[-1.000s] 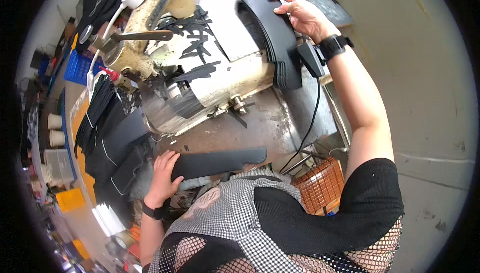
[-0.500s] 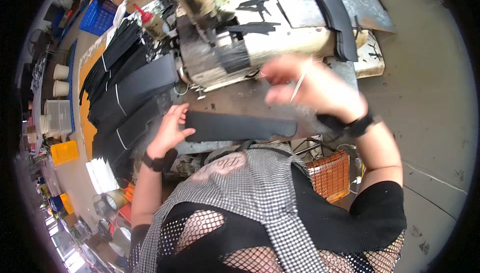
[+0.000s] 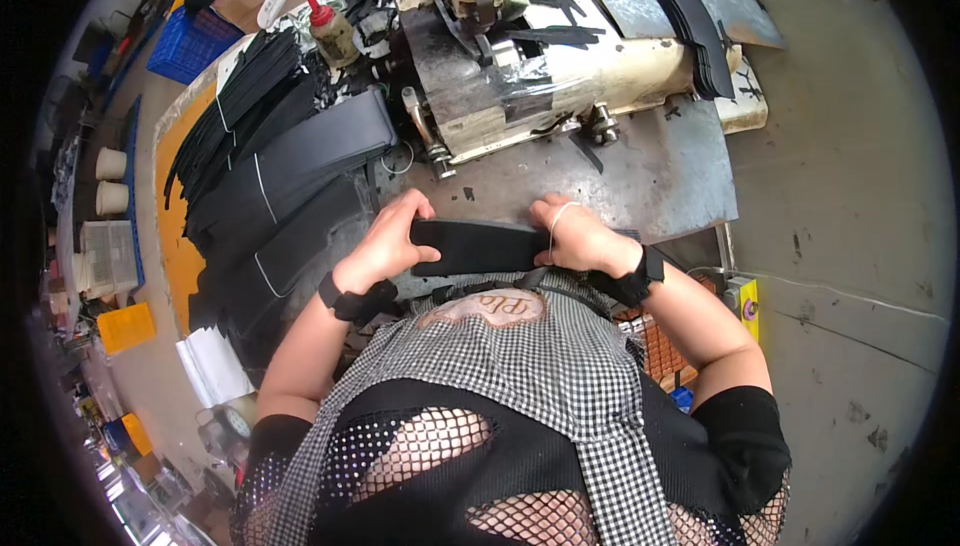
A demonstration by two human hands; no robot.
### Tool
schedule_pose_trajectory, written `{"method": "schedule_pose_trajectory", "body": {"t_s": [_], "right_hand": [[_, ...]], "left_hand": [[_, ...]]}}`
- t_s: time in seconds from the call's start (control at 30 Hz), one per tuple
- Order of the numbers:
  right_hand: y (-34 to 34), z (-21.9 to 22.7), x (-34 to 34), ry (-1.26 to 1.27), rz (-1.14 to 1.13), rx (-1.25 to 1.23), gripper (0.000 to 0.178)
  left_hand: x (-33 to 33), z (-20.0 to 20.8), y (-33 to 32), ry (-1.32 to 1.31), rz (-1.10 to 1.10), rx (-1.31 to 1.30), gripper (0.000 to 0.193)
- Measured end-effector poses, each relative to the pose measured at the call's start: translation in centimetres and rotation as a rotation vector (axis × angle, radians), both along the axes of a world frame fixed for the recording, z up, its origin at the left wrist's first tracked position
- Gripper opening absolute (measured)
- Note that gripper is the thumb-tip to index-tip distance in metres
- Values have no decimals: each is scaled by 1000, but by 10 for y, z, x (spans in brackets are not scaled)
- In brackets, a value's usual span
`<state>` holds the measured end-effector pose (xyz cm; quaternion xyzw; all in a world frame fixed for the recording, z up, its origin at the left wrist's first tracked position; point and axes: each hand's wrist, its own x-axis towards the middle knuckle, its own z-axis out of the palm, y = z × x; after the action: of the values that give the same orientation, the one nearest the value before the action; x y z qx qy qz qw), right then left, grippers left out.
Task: The worker retrieves a bag of shoe components, unpacks them at a workstation, and begins feeding them into a specialized shoe-manufacturing machine.
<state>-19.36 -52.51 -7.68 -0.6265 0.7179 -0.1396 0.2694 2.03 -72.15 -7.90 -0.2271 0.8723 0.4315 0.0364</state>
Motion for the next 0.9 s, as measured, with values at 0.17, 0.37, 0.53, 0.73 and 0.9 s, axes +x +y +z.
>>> {"method": "schedule_pose_trajectory", "body": {"t_s": [0.17,0.37,0.53,0.73,0.9], "right_hand": [[3,37,14,0,-86,-92,41],[-3,-3,14,425,-7,-334,36],[-3,3,17,401,-4,-316,47],[-7,4,28,347,31,-322,55],[-8,3,28,335,48,-243,54]], "left_hand": [[-3,10,6,313,118,390,44],[-16,-27,7,460,113,350,43],[-16,-27,12,551,170,367,41],[-15,-23,14,574,146,453,46],[-11,-31,9,533,71,417,45]]}}
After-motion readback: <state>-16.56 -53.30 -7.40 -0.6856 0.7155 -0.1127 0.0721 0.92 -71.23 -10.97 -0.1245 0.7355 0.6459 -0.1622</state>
